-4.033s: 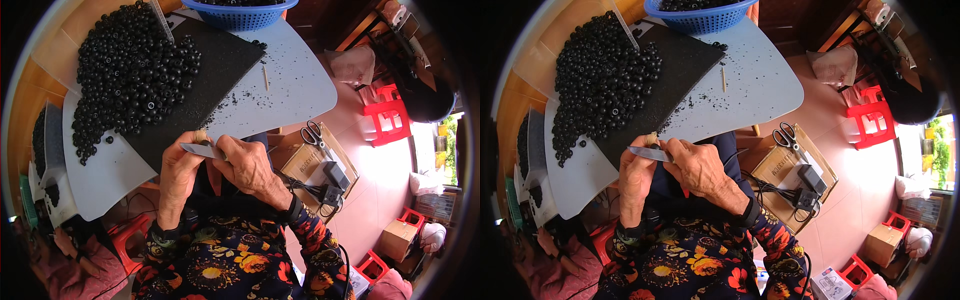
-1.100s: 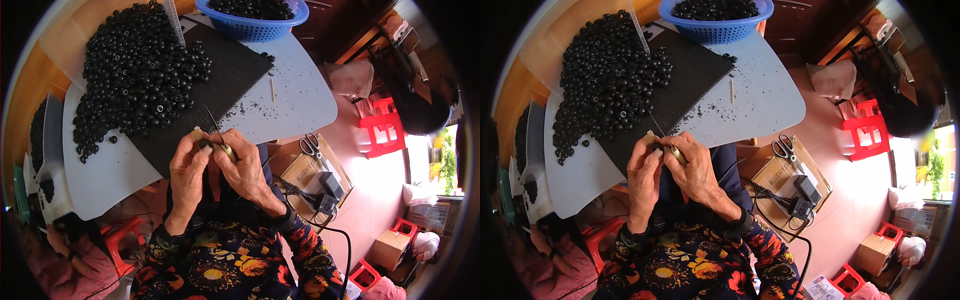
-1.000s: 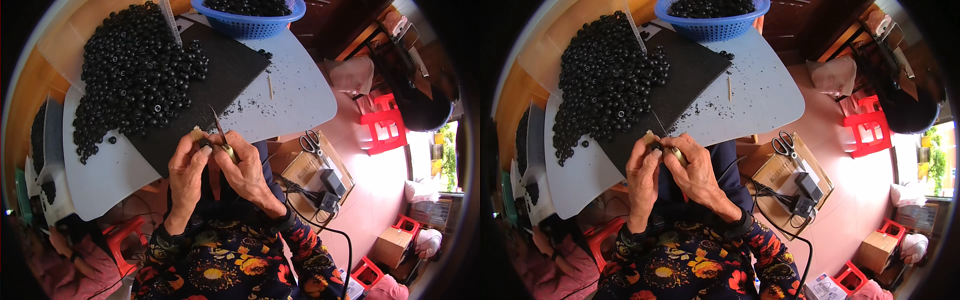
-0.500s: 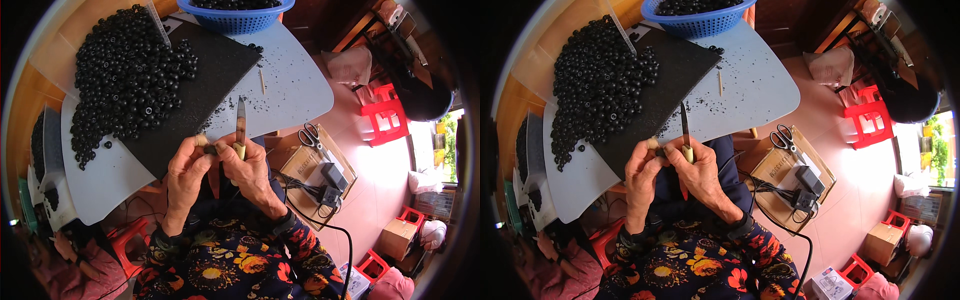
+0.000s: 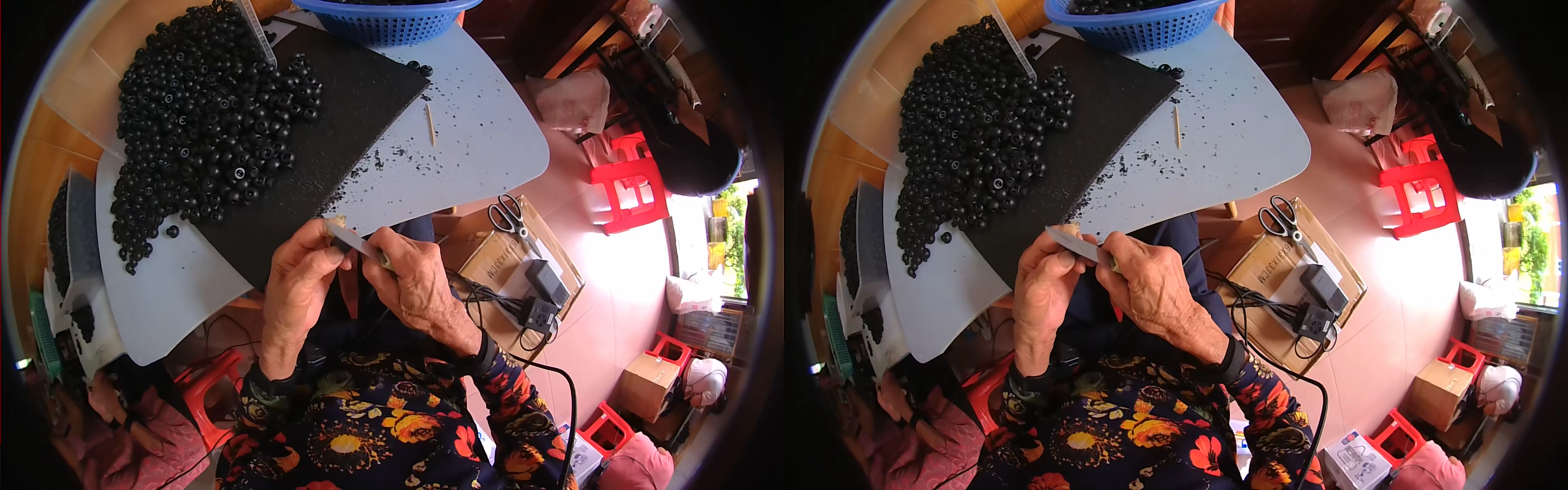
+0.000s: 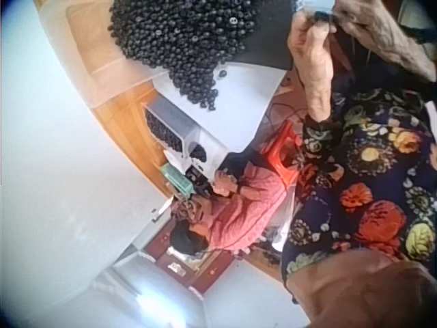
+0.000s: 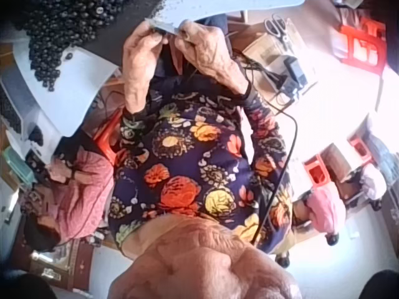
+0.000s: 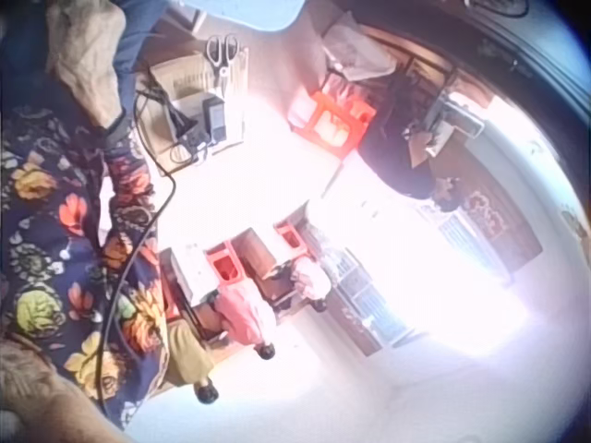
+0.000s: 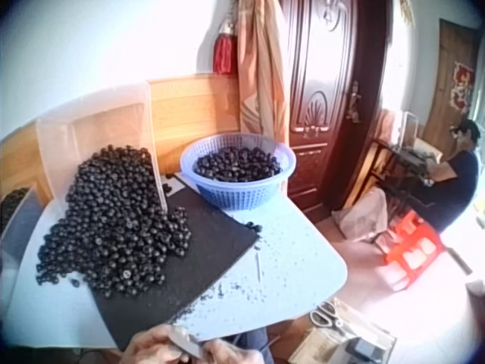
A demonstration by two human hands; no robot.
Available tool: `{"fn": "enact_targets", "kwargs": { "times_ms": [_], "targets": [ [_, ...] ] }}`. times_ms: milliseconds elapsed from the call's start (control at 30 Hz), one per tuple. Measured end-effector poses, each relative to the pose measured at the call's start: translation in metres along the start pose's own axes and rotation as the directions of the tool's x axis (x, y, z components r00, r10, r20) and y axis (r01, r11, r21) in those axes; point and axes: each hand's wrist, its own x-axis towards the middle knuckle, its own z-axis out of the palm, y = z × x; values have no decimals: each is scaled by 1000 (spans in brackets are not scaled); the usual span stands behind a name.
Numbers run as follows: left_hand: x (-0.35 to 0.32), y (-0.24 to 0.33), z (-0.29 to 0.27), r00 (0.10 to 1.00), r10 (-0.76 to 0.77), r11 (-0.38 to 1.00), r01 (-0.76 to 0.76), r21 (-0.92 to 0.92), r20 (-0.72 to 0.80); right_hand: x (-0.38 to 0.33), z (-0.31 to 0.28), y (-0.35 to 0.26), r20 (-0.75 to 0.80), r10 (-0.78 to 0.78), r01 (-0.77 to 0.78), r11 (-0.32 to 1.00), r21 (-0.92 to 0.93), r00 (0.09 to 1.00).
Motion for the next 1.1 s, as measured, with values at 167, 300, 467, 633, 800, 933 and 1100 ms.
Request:
{"fn": "enact_targets", "kwargs": {
  "times_ms": [167,300,467,633,800,933,1100],
  "targets": [
    [-3,5,5,998,-49,999,49,-1,-33,-2,-2,4,61,-78,84,991,-100,995],
    [-2,6,5,998,-70,997,70,-10,6,-3,-3,4,80,-73,84,984,-155,994],
    [-3,5,6,997,-82,997,82,4,-10,-3,-4,6,94,-93,104,987,-124,991],
    [-4,4,6,996,-90,996,90,5,0,-5,-5,5,91,-87,97,988,-116,992],
    [-3,5,8,996,-93,995,93,30,3,-6,-10,3,153,-58,88,975,-202,987],
    [-5,12,21,992,-128,990,127,64,14,-11,-13,-2,114,-39,63,974,-217,993],
    [-23,20,25,978,-9,994,-14,108,209,-22,-12,14,-92,333,-345,913,-217,939]
  ]
}}
